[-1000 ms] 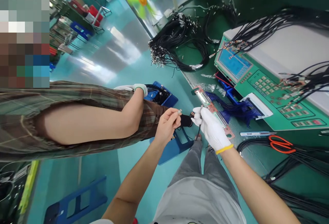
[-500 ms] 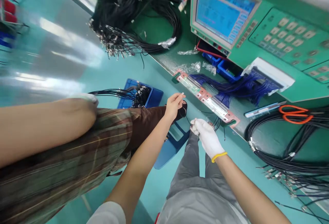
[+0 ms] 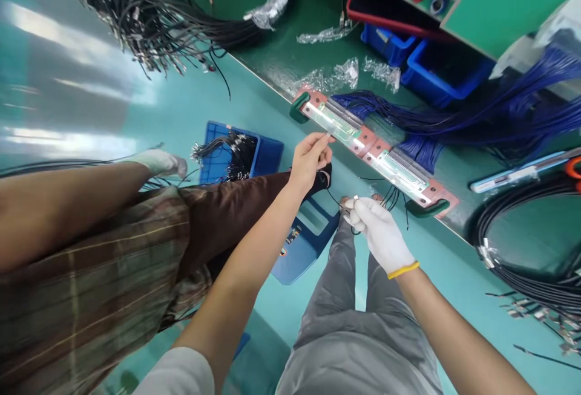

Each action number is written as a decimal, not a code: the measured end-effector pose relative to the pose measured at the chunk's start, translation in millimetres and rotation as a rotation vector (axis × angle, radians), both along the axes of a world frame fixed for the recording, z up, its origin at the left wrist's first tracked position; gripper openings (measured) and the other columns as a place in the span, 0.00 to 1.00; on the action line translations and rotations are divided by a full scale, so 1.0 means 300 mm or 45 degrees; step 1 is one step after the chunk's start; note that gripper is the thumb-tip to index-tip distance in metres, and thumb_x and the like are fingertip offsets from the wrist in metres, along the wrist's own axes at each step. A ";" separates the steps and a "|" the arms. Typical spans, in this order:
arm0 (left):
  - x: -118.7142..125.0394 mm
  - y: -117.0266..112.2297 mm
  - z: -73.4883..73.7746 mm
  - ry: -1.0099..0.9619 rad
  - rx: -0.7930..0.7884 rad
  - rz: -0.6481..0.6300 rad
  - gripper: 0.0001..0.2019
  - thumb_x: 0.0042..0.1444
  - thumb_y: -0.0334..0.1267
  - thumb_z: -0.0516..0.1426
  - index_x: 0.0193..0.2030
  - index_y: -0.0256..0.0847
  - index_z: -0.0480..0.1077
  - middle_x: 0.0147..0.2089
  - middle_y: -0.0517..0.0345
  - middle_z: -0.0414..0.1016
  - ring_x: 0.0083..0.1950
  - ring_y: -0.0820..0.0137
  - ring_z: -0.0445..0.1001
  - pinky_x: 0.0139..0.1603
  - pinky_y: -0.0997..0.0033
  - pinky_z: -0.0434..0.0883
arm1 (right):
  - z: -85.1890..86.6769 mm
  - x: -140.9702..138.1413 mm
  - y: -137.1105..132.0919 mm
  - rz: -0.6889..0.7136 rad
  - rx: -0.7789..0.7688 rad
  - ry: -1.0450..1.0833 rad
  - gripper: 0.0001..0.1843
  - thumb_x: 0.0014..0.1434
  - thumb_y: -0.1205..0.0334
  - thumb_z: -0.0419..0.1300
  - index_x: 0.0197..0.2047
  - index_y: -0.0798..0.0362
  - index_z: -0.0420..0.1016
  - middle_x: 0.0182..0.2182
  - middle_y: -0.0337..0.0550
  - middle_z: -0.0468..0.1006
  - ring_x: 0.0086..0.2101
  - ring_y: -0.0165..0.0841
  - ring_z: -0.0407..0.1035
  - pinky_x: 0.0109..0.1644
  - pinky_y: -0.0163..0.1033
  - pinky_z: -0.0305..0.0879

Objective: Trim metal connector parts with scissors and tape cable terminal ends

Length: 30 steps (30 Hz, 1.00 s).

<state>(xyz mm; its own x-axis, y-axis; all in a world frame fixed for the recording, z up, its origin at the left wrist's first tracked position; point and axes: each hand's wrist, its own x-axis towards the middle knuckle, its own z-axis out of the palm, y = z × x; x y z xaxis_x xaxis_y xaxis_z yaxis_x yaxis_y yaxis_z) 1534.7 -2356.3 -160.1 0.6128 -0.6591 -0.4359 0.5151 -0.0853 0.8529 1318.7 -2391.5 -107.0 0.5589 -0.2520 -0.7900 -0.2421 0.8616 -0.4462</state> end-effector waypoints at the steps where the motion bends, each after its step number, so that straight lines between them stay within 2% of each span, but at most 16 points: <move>1: 0.002 0.001 -0.004 0.005 -0.008 -0.012 0.12 0.64 0.47 0.61 0.39 0.40 0.74 0.21 0.63 0.69 0.19 0.81 0.56 0.20 0.77 0.48 | -0.009 0.000 -0.003 -0.003 0.004 0.003 0.13 0.61 0.48 0.68 0.40 0.49 0.81 0.29 0.36 0.68 0.28 0.28 0.57 0.48 0.43 0.67; 7: 0.010 0.011 -0.030 -0.011 -0.134 -0.055 0.09 0.68 0.42 0.57 0.41 0.41 0.75 0.29 0.58 0.77 0.19 0.82 0.53 0.20 0.75 0.49 | -0.047 -0.003 -0.017 0.009 0.030 0.027 0.10 0.62 0.51 0.68 0.39 0.49 0.81 0.33 0.38 0.72 0.28 0.27 0.56 0.44 0.39 0.68; 12: 0.012 0.010 -0.044 -0.009 -0.093 0.008 0.08 0.68 0.36 0.56 0.38 0.42 0.74 0.36 0.56 0.81 0.20 0.81 0.57 0.21 0.74 0.55 | -0.071 0.004 -0.023 0.003 0.026 0.054 0.08 0.62 0.54 0.68 0.39 0.48 0.81 0.36 0.39 0.75 0.28 0.26 0.58 0.40 0.35 0.69; 15: 0.014 0.011 -0.047 0.005 -0.044 0.011 0.09 0.69 0.35 0.55 0.37 0.42 0.74 0.38 0.56 0.82 0.20 0.81 0.58 0.21 0.74 0.57 | -0.083 0.007 -0.021 0.011 0.013 0.085 0.08 0.63 0.54 0.67 0.40 0.49 0.81 0.35 0.39 0.75 0.28 0.26 0.59 0.43 0.35 0.71; 22: 0.023 0.024 -0.055 0.096 -0.072 -0.020 0.08 0.69 0.37 0.57 0.38 0.40 0.74 0.38 0.56 0.81 0.21 0.82 0.58 0.22 0.76 0.57 | -0.107 0.012 -0.014 0.033 0.006 0.118 0.07 0.62 0.55 0.68 0.41 0.47 0.82 0.35 0.39 0.75 0.31 0.28 0.64 0.46 0.36 0.74; 27: 0.025 0.040 -0.093 0.047 -0.248 -0.082 0.09 0.71 0.37 0.54 0.41 0.44 0.74 0.38 0.57 0.80 0.23 0.79 0.58 0.23 0.72 0.54 | -0.118 0.027 -0.008 0.060 -0.016 0.131 0.08 0.63 0.53 0.67 0.40 0.48 0.81 0.36 0.40 0.75 0.32 0.27 0.65 0.44 0.34 0.75; 30: 0.025 0.046 -0.111 0.043 -0.281 -0.103 0.08 0.71 0.37 0.54 0.41 0.45 0.74 0.38 0.58 0.80 0.24 0.78 0.59 0.24 0.70 0.52 | -0.129 0.031 -0.003 0.062 -0.035 0.129 0.08 0.62 0.54 0.68 0.40 0.48 0.81 0.37 0.40 0.75 0.31 0.27 0.65 0.42 0.33 0.75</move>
